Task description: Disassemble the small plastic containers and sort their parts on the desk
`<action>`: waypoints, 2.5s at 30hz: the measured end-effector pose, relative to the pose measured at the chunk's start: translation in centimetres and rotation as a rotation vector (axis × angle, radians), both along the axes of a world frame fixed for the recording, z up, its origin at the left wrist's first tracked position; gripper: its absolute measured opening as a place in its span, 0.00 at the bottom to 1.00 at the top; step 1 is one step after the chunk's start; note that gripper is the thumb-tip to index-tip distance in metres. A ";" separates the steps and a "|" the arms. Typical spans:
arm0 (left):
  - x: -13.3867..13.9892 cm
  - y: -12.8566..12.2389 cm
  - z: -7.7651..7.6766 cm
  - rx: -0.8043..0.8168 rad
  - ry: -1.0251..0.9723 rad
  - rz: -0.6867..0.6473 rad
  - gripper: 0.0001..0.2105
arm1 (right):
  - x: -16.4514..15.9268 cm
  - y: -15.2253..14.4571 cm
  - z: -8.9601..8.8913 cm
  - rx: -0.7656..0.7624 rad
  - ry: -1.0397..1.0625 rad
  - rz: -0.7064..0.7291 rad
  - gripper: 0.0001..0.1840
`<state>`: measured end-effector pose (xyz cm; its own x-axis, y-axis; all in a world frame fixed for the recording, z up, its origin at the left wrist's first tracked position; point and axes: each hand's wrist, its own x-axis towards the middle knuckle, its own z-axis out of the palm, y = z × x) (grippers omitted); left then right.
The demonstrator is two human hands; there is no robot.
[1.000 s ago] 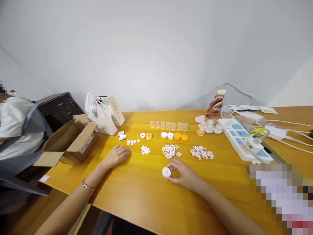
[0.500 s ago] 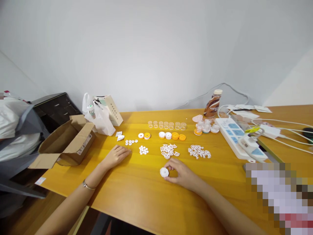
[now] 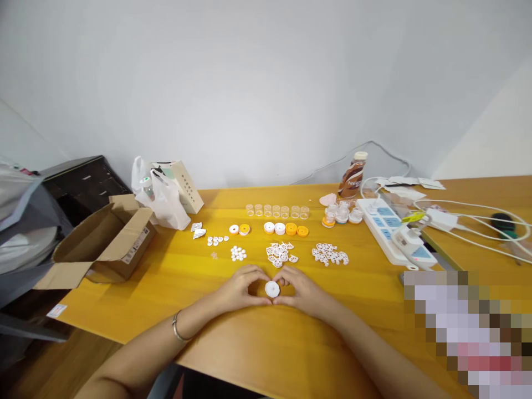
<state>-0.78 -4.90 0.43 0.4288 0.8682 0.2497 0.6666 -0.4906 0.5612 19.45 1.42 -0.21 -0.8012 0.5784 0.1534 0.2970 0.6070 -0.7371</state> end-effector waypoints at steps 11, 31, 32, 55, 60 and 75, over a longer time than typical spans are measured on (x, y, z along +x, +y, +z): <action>0.8 -0.1 -1.4 0.014 -0.080 0.103 0.14 | 0.2 0.1 0.1 -0.029 0.010 0.026 0.15; -0.2 -0.3 0.8 0.086 -0.207 0.163 0.14 | 0.3 0.2 -0.9 -0.166 0.035 -0.039 0.32; -1.0 0.0 1.6 0.125 -0.217 0.188 0.13 | 0.3 0.1 -0.8 -0.167 0.029 -0.039 0.31; -13.6 9.2 2.5 -0.023 0.210 0.645 0.07 | 0.2 -0.2 -0.4 -0.001 0.024 -0.015 0.11; -13.3 8.8 2.6 0.067 0.159 0.668 0.13 | 1.1 0.4 0.6 -0.092 0.066 -0.048 0.23; -0.2 -0.3 1.8 0.137 0.108 -0.001 0.18 | 7.6 10.6 1.8 0.210 0.135 -1.023 0.21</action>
<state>-0.94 -5.22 2.22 0.4599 0.8290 0.3182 0.7189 -0.5579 0.4146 27.09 12.02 1.57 0.0852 0.9209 0.3804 0.6636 0.2324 -0.7111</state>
